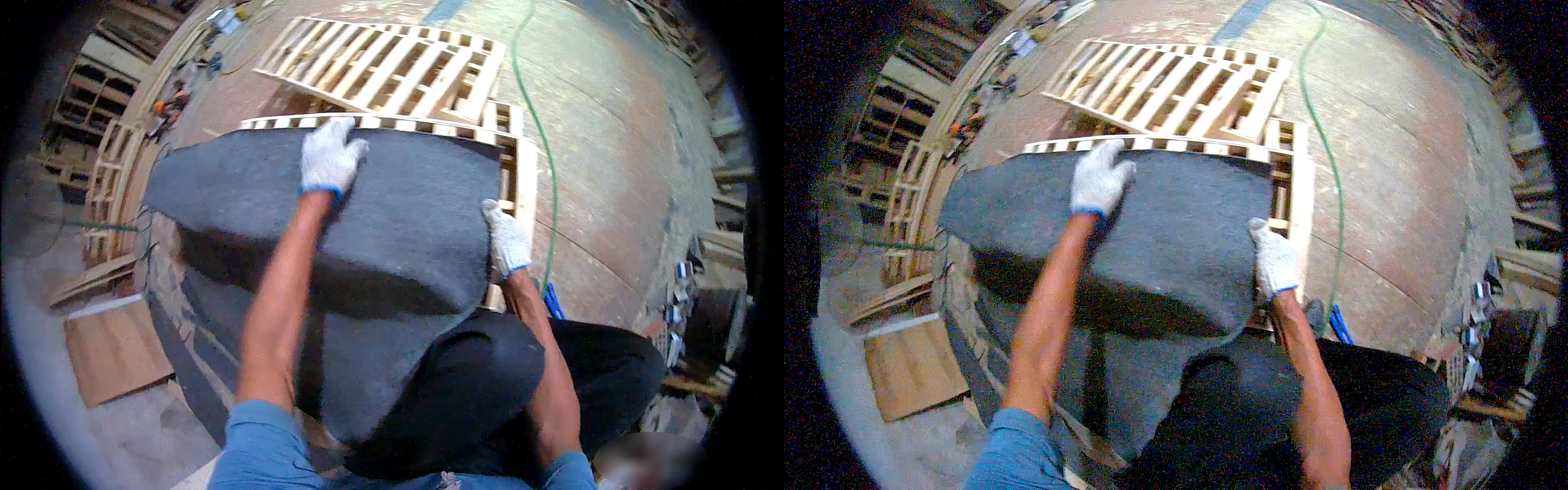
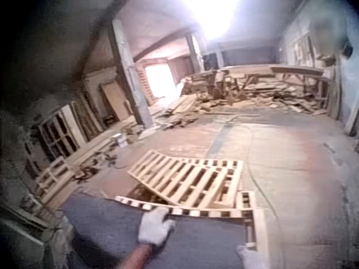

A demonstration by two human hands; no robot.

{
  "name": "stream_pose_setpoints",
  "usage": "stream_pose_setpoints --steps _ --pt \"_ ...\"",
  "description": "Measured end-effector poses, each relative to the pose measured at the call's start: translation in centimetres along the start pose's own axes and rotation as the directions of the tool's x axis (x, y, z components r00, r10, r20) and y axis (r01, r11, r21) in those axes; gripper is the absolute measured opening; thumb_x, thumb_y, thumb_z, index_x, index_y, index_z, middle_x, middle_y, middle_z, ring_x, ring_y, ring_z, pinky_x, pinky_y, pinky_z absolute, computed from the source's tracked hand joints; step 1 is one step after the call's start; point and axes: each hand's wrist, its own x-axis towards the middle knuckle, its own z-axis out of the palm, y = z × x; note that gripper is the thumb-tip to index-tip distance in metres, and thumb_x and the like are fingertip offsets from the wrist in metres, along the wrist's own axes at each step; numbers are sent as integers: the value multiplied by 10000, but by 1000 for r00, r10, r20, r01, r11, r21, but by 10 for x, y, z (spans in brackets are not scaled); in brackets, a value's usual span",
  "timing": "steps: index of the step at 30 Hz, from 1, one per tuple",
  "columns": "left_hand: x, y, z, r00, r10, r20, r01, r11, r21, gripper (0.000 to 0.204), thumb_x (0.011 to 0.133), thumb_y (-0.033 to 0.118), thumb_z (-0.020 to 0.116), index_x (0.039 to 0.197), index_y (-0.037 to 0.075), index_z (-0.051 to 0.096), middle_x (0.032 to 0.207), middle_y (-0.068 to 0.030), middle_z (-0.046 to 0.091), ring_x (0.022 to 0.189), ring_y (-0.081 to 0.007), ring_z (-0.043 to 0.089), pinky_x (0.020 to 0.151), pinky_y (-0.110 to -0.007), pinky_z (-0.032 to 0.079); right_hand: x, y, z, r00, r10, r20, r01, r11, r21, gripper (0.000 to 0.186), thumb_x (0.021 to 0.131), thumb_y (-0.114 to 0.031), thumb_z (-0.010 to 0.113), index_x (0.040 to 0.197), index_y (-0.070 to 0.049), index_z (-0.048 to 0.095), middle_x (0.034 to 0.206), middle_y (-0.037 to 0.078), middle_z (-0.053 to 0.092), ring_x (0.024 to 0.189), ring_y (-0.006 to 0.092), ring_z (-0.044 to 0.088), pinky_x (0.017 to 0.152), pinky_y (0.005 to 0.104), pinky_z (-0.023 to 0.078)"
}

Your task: The person puts on gloves and positions a wooden pallet on the floor. They then drape a large piece of dark fabric over the pallet and use a pneumatic nail gun to staple the fabric to the wooden frame, securing it in place.

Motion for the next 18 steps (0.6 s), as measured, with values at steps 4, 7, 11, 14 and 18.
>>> stream_pose_setpoints --steps 4,7,11,14,18 --pt "-170 44 -32 991 -97 -96 83 987 -137 465 871 200 699 1284 2 618 1390 -212 577 1333 -390 501 1182 -518 299 2 -7 8 998 60 -11 -60 998 -19 606 982 -563 536 1107 0 724 1028 220 738 1014 343 698 865 421 508" --pt "-307 101 -61 982 -67 176 116 951 -287 606 797 253 767 1318 -2 591 1401 -250 540 1345 -419 466 1195 -561 256 19 16 11 991 132 4 -127 945 302 487 953 -478 640 1135 -39 746 1058 146 754 991 257 695 856 370 512" --pt "-500 120 -13 793 -81 603 410 803 -431 692 829 273 742 1427 23 499 1476 -228 473 1345 -386 474 1163 -475 340 2 -8 13 999 34 -23 -31 993 115 492 957 -478 624 1143 -38 739 1065 164 750 1028 278 690 864 383 507" --pt "-468 130 -20 883 -83 463 180 969 -171 546 868 284 689 1341 41 564 1349 -210 589 1194 -362 602 1026 -449 482 14 -5 -6 998 -42 -45 31 973 -228 566 990 -561 510 1052 -54 752 1005 246 725 981 379 692 830 459 509" --pt "-472 130 -3 803 -193 563 175 981 88 247 925 287 550 852 111 707 819 -125 723 715 -334 714 607 -468 574 17 -22 7 971 -238 -26 230 957 -176 567 1053 -509 368 1079 -80 739 1013 252 710 988 427 675 837 487 517"
